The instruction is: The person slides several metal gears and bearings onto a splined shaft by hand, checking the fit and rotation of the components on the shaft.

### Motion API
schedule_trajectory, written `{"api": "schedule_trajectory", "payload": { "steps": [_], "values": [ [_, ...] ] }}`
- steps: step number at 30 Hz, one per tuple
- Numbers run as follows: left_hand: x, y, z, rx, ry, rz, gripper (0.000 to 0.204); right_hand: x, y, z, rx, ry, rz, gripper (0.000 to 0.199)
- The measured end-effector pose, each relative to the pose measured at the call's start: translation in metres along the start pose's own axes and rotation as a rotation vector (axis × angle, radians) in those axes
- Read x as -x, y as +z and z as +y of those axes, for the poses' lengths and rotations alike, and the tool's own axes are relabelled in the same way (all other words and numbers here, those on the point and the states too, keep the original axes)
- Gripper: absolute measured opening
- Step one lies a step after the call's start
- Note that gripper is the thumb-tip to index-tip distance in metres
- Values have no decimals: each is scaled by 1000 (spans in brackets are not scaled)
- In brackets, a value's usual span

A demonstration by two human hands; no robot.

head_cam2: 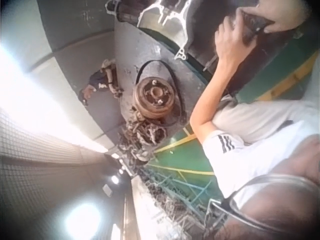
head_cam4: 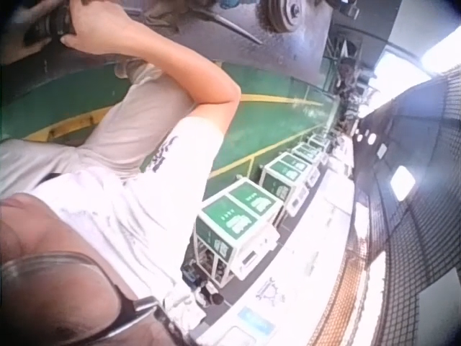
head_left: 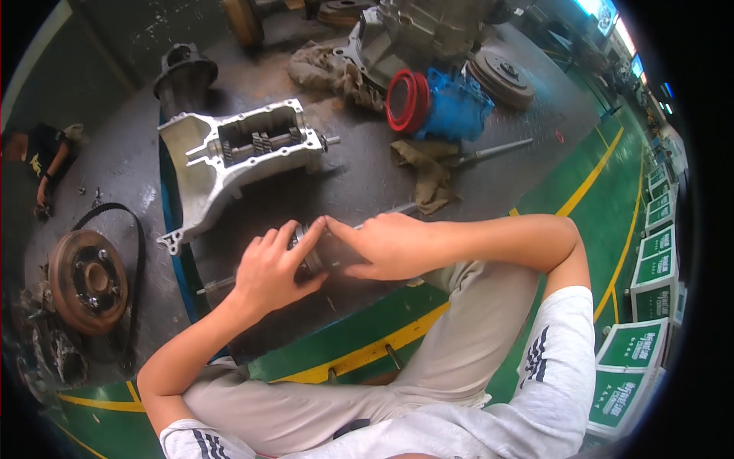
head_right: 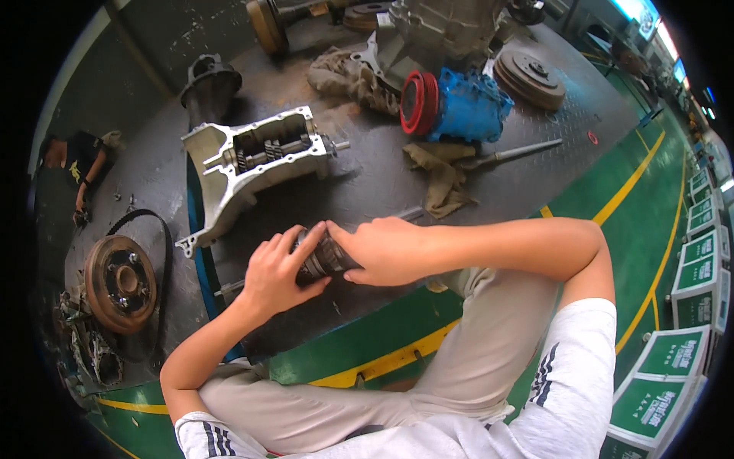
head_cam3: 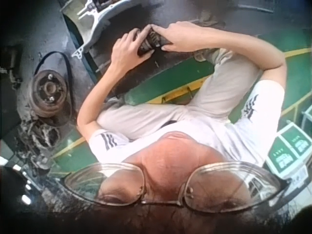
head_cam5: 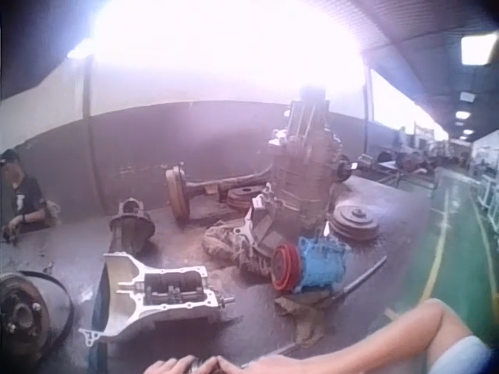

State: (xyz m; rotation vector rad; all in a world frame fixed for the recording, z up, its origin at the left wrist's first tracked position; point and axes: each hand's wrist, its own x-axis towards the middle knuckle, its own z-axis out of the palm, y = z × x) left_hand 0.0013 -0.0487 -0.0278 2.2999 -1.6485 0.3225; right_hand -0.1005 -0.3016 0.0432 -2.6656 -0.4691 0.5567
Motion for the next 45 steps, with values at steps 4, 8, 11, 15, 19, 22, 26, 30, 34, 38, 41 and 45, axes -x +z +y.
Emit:
{"api": "schedule_trajectory", "payload": {
  "steps": [4,8,11,15,19,22,26,30,34,38,41,45],
  "values": [
    [6,1,1,8,-12,-23,94,14,-45,-28,-472,27,-650,51],
    [4,-3,2,0,-3,-21,95,28,-8,-22,70,-283,-205,47],
    [6,1,0,6,8,-3,95,20,-6,-18,72,40,192,72],
    [5,2,-2,14,19,14,93,4,-11,-3,-55,83,20,93],
    [5,3,-2,8,6,4,93,-7,-4,2,-56,-7,-73,104],
    [4,1,0,13,3,-23,94,-9,-5,2,-58,13,-142,106],
    [3,2,1,31,6,-29,96,5,1,8,-23,-46,-69,83],
    [6,-2,-1,14,-7,-31,96,28,-49,-20,-397,-49,-579,43],
    [7,0,-1,15,9,3,95,28,-28,-13,-250,13,-76,48],
    [7,5,-2,23,24,19,96,13,-5,4,-186,31,15,88],
    [5,3,1,39,29,47,95,5,6,9,-168,19,-38,100],
    [6,4,-1,32,8,11,99,9,6,-4,-131,57,-164,97]
  ]
}}
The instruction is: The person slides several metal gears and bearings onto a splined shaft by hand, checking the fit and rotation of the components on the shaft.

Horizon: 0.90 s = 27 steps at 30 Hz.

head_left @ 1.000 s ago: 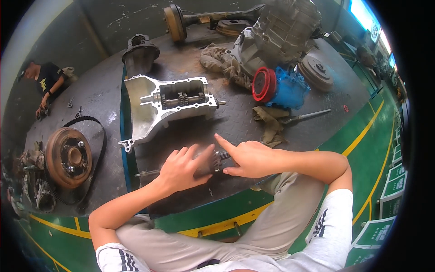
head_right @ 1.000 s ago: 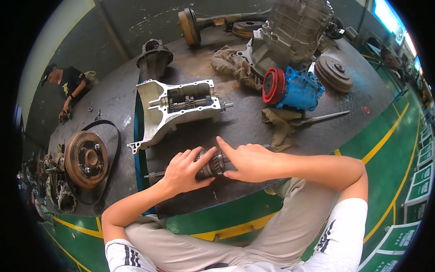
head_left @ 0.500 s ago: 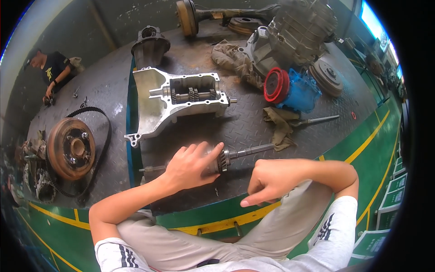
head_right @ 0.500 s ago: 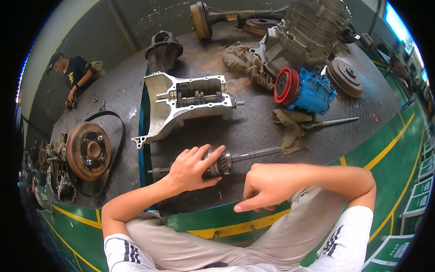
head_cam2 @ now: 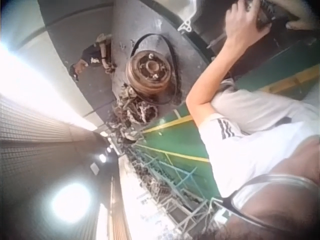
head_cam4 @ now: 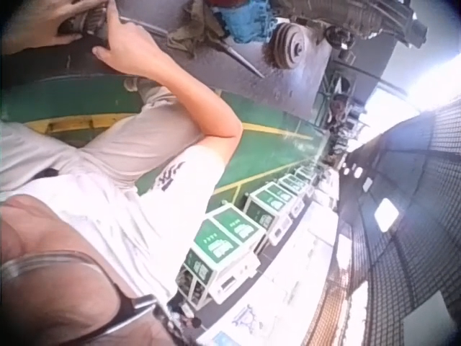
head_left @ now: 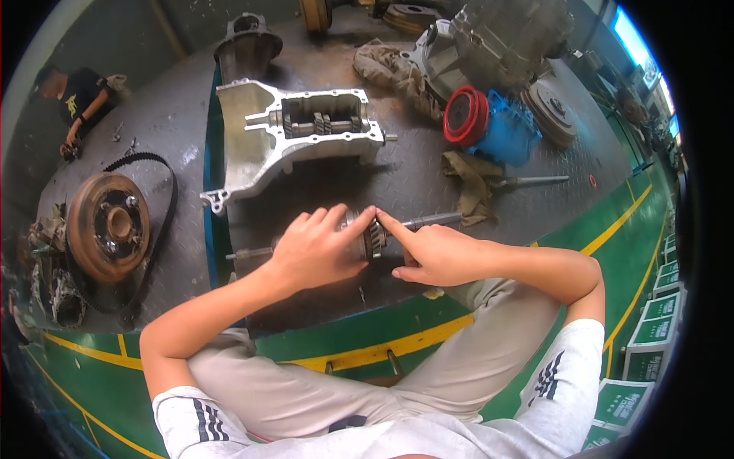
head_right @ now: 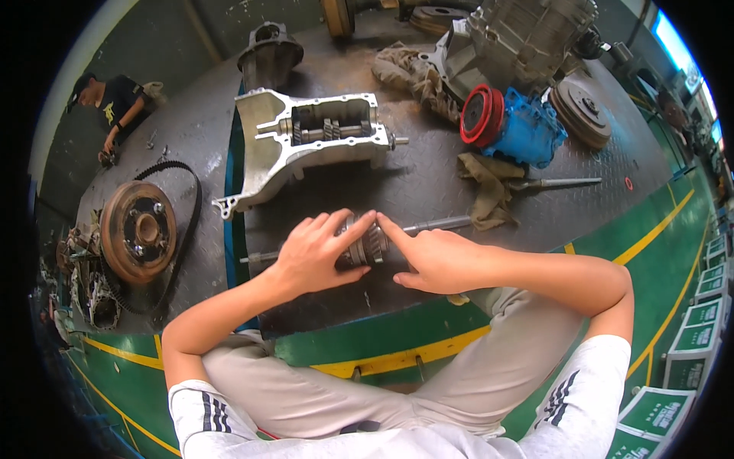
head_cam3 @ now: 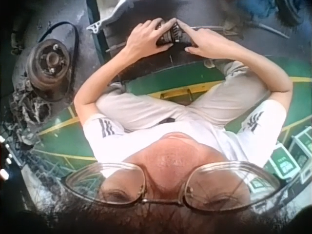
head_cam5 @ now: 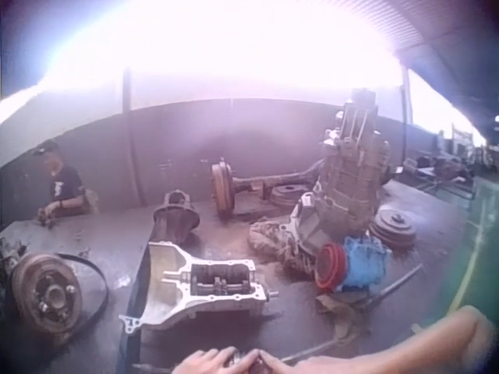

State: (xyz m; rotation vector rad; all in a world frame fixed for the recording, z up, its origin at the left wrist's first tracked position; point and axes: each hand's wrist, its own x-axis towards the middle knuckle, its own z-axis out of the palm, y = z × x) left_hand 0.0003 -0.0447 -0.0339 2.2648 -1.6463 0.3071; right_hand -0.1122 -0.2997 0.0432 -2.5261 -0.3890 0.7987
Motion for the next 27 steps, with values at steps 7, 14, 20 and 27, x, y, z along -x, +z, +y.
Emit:
{"api": "schedule_trajectory", "payload": {
  "steps": [7,14,20,27],
  "values": [
    [-2,4,2,3,14,15,99,41,-14,-15,-26,-131,153,42],
    [17,-1,-10,-37,-22,25,97,2,-21,-20,-102,-4,200,97],
    [-6,23,0,-1,71,67,92,14,-4,7,-202,108,92,99],
    [6,21,-3,-23,38,131,88,32,-25,-12,-604,186,-176,8]
  ]
}}
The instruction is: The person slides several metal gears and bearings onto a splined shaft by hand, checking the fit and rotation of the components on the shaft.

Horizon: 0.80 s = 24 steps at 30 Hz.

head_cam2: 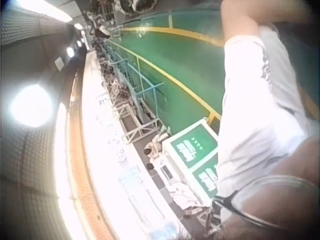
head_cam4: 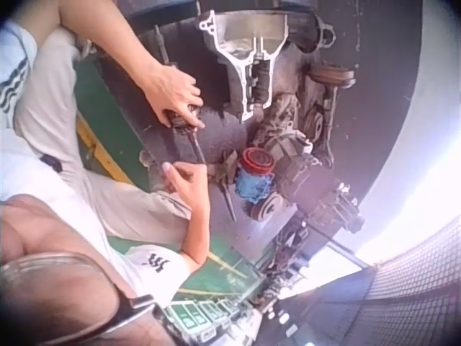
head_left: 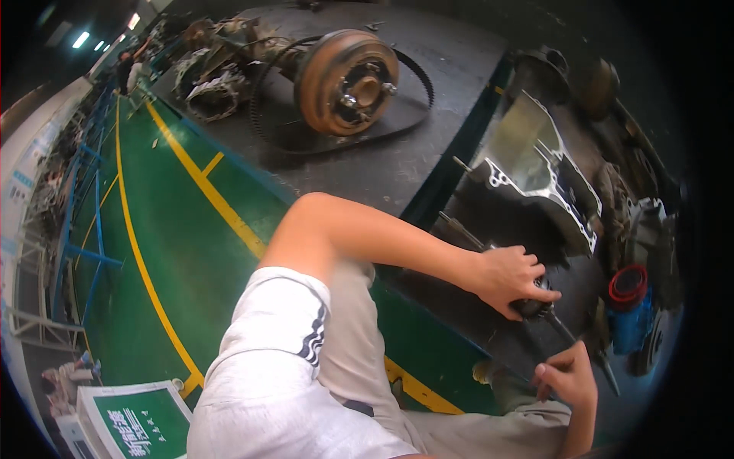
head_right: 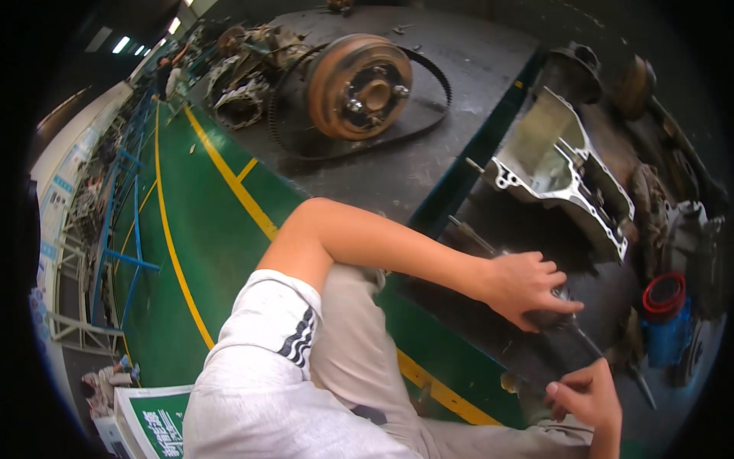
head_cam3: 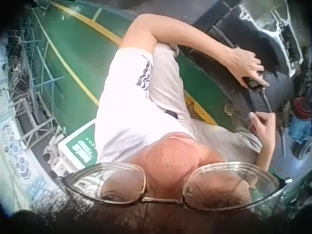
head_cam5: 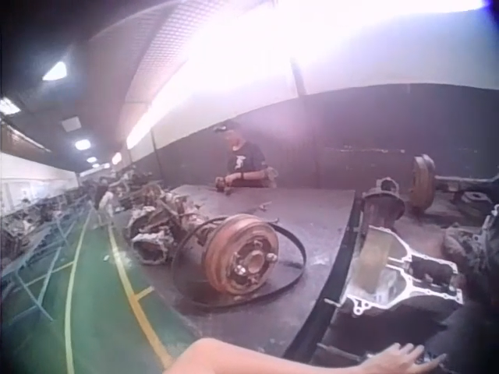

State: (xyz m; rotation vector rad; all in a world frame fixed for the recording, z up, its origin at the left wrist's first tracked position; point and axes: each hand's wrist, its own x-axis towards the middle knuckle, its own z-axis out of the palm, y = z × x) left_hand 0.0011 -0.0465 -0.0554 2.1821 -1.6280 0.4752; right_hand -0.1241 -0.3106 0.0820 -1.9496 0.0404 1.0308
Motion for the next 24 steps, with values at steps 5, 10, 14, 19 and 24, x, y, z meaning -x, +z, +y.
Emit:
{"api": "schedule_trajectory", "payload": {
  "steps": [5,10,14,19,24],
  "values": [
    [0,3,-2,20,-4,11,86,-30,16,13,106,-183,466,84],
    [0,2,-3,9,4,2,87,-37,12,10,275,-83,342,102],
    [-1,3,-2,-5,2,-12,87,-39,6,12,351,-95,265,99],
    [-1,-1,-2,6,-3,-39,87,-19,-8,4,348,-217,160,80],
    [-2,-2,-4,3,-3,-71,88,-21,2,12,335,-250,238,68]
  ]
}}
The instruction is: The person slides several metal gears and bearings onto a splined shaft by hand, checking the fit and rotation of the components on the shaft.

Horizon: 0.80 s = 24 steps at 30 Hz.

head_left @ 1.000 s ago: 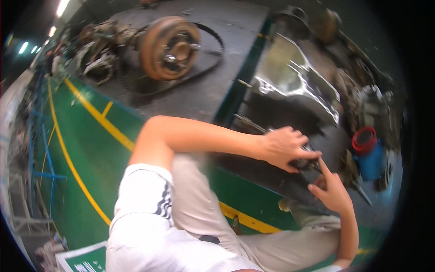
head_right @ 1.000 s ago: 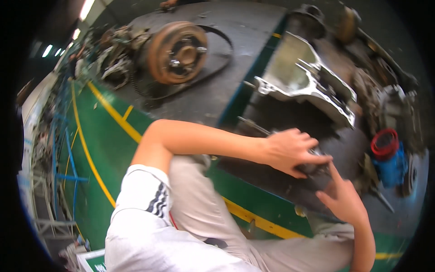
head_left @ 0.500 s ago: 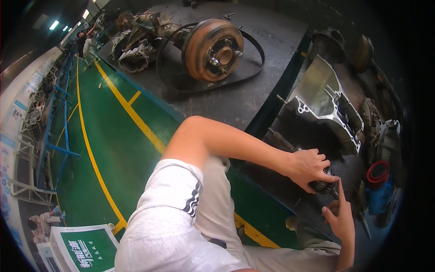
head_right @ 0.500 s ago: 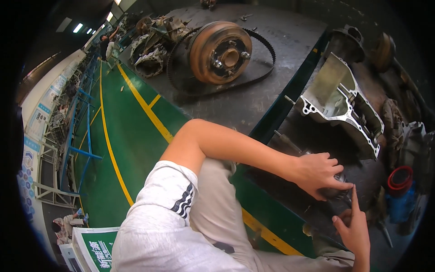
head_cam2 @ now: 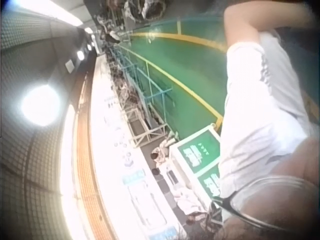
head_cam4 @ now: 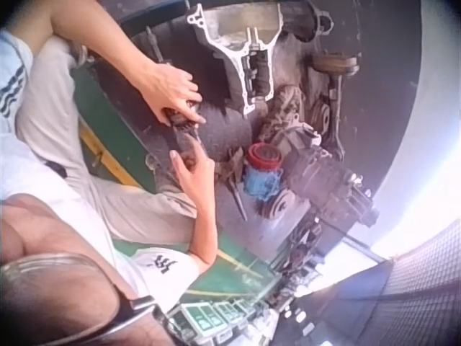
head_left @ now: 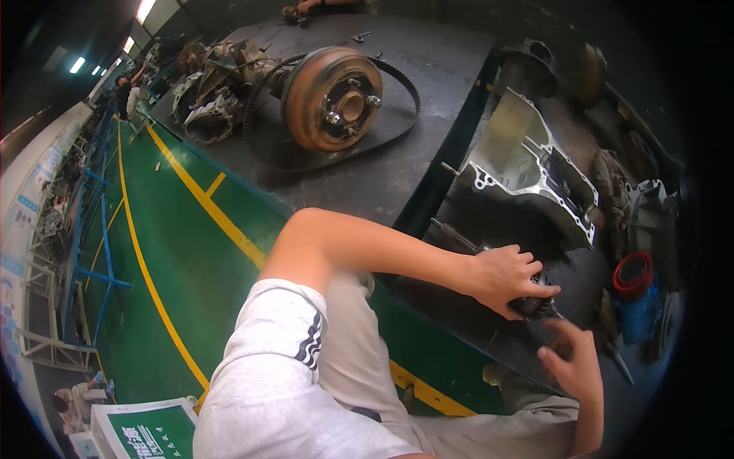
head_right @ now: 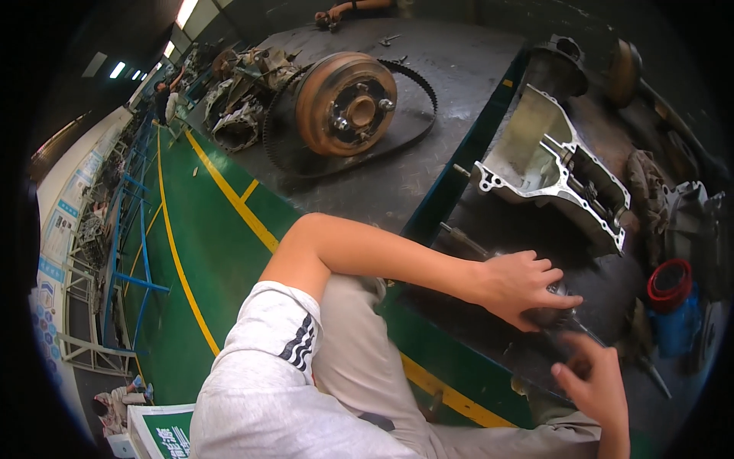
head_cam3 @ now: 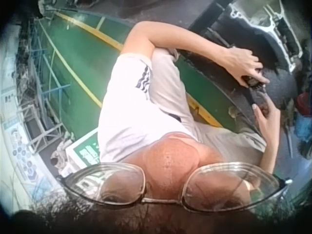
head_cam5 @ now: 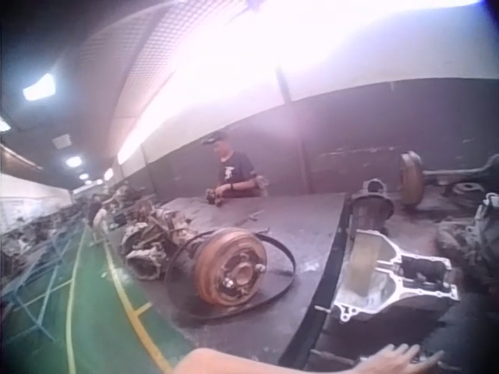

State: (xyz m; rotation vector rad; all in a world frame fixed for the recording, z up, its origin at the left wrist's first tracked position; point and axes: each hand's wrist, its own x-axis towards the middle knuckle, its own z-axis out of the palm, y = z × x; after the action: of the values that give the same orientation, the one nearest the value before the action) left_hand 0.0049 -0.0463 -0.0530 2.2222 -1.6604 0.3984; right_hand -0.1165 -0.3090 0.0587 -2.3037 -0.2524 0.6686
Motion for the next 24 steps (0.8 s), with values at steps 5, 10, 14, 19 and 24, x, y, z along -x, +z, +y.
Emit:
{"api": "schedule_trajectory", "payload": {
  "steps": [5,10,14,19,24],
  "values": [
    [2,-1,-1,-13,5,16,90,-13,5,-16,-41,148,124,95],
    [-6,-4,-1,30,42,-60,93,-10,-2,-5,67,148,7,95],
    [-4,-5,-5,115,23,46,94,-5,-18,-12,122,-75,-57,61],
    [-3,-19,-1,11,-30,-58,95,-10,-10,-3,214,-153,-370,41],
    [-10,-19,7,0,7,-47,92,-2,4,13,185,-240,24,35]
  ]
}}
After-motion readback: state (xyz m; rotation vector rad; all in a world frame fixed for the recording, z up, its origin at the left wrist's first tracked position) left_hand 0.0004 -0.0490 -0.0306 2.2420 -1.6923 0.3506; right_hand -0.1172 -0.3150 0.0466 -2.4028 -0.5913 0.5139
